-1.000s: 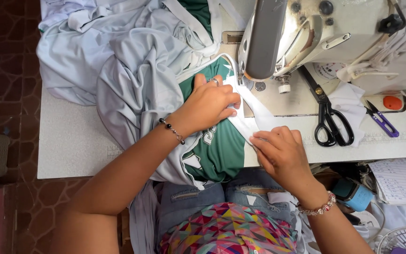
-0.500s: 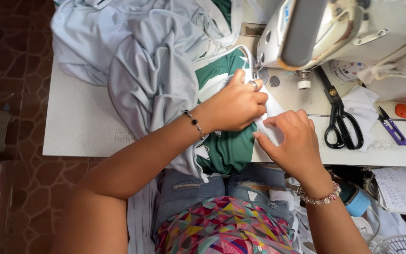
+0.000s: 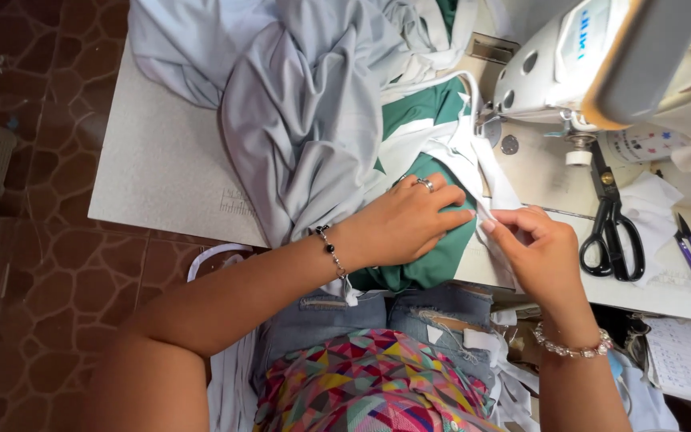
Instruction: Applying a white fabric trim or tape to the edges of green and white garment pieces using a sewing machine and scissors.
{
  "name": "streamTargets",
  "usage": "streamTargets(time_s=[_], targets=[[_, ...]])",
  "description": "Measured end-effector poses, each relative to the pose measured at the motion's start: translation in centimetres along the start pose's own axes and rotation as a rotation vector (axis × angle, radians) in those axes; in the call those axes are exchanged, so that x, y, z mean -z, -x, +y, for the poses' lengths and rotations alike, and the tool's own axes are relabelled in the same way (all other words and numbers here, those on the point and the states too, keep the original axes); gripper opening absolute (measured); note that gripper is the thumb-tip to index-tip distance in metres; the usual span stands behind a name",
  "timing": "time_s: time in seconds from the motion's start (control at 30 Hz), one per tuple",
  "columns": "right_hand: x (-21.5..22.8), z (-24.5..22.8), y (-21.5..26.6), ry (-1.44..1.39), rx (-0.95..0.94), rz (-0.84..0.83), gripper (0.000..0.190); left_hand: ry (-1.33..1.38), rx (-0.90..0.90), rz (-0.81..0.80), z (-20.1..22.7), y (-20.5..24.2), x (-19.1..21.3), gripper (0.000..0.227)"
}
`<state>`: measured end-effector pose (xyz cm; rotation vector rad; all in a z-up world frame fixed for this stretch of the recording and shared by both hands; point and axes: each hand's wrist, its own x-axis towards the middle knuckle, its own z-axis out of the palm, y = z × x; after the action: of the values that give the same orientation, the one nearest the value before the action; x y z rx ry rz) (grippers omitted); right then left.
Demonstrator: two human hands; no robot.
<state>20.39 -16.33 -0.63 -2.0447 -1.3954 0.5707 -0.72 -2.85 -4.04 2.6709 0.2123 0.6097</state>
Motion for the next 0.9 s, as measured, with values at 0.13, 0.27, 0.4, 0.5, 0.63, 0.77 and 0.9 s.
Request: streamTargets(time_s=[0.13,0.27,0.4,0.5,0.63,0.77,0.9], targets=[[-0.2,-1.3,0.1,-0.019,0.044,-0.003,0.010,-0.050,0.003,0.054,0.3,0.0,0.0,0.027],[-0.2,-1.3,0.2,-0.005,0.046,-0.005,0.010,-0.058,-0.011,0.073,0.2,0.2,0.1,0.026],[0.0,-2.1,0.3,0.043,0.092,0.024,0.012,-0.043,-0.009,0.083,0.2,0.2,-0.1,0.028],[-0.2,-2.5,0.4,0.076,0.118,0.028,0.011,-0.038,-0.012,0.099,0.3,0.2,0.3,0.031],[-0.6,-2.5,0.4,0.092,0.133,0.029,0.009,-0.020,-0.007,0.099,0.3,0.3,0.3,0.030],[-0.9,-3.3,0.5,0.166,0.231,0.049,0.010,0.007,-0.016,0.098,0.2,0.4,0.2,0.033],[-1.1,-3.7,0.8,0.480,0.452,0.068,0.012,0.106,0.019,0.041,0.5,0.2,1.5,0.033]])
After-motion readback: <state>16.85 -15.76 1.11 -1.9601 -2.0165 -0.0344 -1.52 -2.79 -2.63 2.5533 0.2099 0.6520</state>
